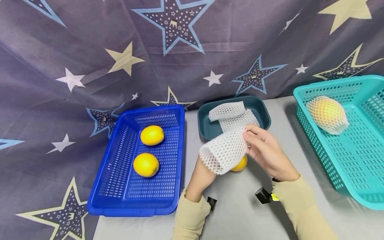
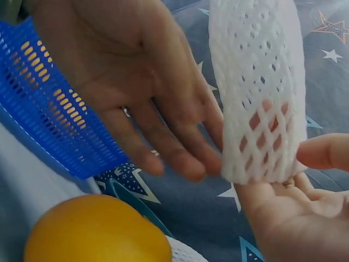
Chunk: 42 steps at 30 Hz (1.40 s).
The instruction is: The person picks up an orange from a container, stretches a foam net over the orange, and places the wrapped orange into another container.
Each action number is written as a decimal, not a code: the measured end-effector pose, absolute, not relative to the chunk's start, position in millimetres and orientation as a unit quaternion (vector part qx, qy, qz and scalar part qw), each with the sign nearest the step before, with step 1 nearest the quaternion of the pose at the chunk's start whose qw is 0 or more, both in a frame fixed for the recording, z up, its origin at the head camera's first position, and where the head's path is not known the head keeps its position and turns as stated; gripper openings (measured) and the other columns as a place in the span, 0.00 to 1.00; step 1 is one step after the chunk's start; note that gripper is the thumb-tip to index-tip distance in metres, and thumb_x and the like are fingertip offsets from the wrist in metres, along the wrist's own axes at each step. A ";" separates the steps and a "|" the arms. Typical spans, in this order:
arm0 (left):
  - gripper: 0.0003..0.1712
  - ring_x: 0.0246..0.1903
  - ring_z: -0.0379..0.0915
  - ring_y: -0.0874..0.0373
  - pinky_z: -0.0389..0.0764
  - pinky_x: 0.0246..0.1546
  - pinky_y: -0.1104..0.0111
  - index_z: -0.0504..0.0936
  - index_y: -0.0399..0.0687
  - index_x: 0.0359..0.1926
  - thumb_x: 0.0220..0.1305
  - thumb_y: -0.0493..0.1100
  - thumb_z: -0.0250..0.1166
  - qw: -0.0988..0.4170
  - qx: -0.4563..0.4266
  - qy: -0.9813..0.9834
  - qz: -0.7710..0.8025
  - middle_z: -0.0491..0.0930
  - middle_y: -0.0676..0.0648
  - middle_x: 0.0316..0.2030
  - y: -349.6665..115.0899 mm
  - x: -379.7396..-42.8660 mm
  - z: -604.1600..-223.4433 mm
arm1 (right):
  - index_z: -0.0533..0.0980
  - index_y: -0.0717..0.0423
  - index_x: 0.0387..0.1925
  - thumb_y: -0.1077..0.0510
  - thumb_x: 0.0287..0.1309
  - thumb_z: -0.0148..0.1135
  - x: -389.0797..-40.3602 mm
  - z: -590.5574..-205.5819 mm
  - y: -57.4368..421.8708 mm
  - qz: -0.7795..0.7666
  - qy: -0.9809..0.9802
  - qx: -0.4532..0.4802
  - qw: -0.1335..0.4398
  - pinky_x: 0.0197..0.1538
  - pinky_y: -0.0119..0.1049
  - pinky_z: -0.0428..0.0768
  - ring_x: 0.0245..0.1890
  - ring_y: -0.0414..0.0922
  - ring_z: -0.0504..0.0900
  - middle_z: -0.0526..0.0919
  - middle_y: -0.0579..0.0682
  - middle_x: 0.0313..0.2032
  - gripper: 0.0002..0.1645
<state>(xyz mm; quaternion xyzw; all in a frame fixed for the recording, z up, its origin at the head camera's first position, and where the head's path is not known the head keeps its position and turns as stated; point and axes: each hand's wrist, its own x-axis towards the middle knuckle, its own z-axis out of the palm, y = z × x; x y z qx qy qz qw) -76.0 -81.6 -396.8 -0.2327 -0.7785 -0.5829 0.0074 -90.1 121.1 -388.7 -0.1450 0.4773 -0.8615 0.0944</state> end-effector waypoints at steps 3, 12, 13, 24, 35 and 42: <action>0.22 0.61 0.72 0.45 0.72 0.65 0.56 0.68 0.27 0.64 0.74 0.34 0.53 -0.024 -0.232 -0.706 -0.669 0.74 0.30 0.59 -80.9 -80.4 -393.4 | 0.72 0.62 0.51 0.63 0.76 0.44 -90.2 -390.8 120.5 -0.846 0.498 -0.146 0.120 0.44 0.30 0.82 0.42 0.40 0.80 0.78 0.49 0.44 0.12; 0.28 0.52 0.74 0.62 0.75 0.58 0.69 0.71 0.30 0.63 0.81 0.49 0.40 -0.137 -0.163 -0.666 -0.715 0.76 0.32 0.56 -78.4 -82.1 -391.1 | 0.73 0.60 0.50 0.62 0.75 0.47 -89.6 -394.8 117.1 -0.815 0.540 -0.139 0.154 0.41 0.31 0.82 0.39 0.38 0.80 0.80 0.47 0.42 0.10; 0.27 0.52 0.74 0.62 0.75 0.58 0.68 0.72 0.31 0.63 0.81 0.49 0.40 -0.140 -0.160 -0.676 -0.706 0.76 0.33 0.56 -78.0 -82.5 -390.9 | 0.73 0.60 0.50 0.61 0.75 0.48 -89.0 -394.8 116.8 -0.809 0.550 -0.139 0.152 0.40 0.31 0.83 0.38 0.38 0.81 0.81 0.47 0.41 0.10; 0.07 0.35 0.73 0.65 0.74 0.38 0.73 0.71 0.43 0.45 0.76 0.42 0.53 -0.156 -0.079 -0.648 -0.742 0.78 0.55 0.35 -72.6 -84.7 -393.3 | 0.72 0.63 0.52 0.66 0.71 0.52 -86.3 -395.5 123.1 -0.761 0.611 -0.169 0.141 0.40 0.35 0.86 0.39 0.40 0.84 0.84 0.49 0.45 0.11; 0.13 0.33 0.77 0.62 0.81 0.35 0.73 0.73 0.35 0.48 0.75 0.44 0.56 -0.127 -0.028 -0.651 -0.748 0.82 0.47 0.39 -73.0 -90.8 -409.9 | 0.72 0.66 0.49 0.62 0.72 0.53 -91.2 -400.6 130.1 -0.704 0.694 -0.109 0.105 0.24 0.34 0.79 0.19 0.44 0.74 0.82 0.54 0.35 0.11; 0.15 0.32 0.79 0.62 0.83 0.32 0.72 0.74 0.33 0.49 0.74 0.44 0.57 -0.130 0.009 -0.659 -0.741 0.82 0.46 0.37 -72.2 -95.6 -423.5 | 0.76 0.66 0.48 0.59 0.72 0.54 -94.8 -404.6 129.2 -0.629 0.771 -0.062 0.076 0.30 0.34 0.81 0.25 0.44 0.80 0.80 0.61 0.40 0.13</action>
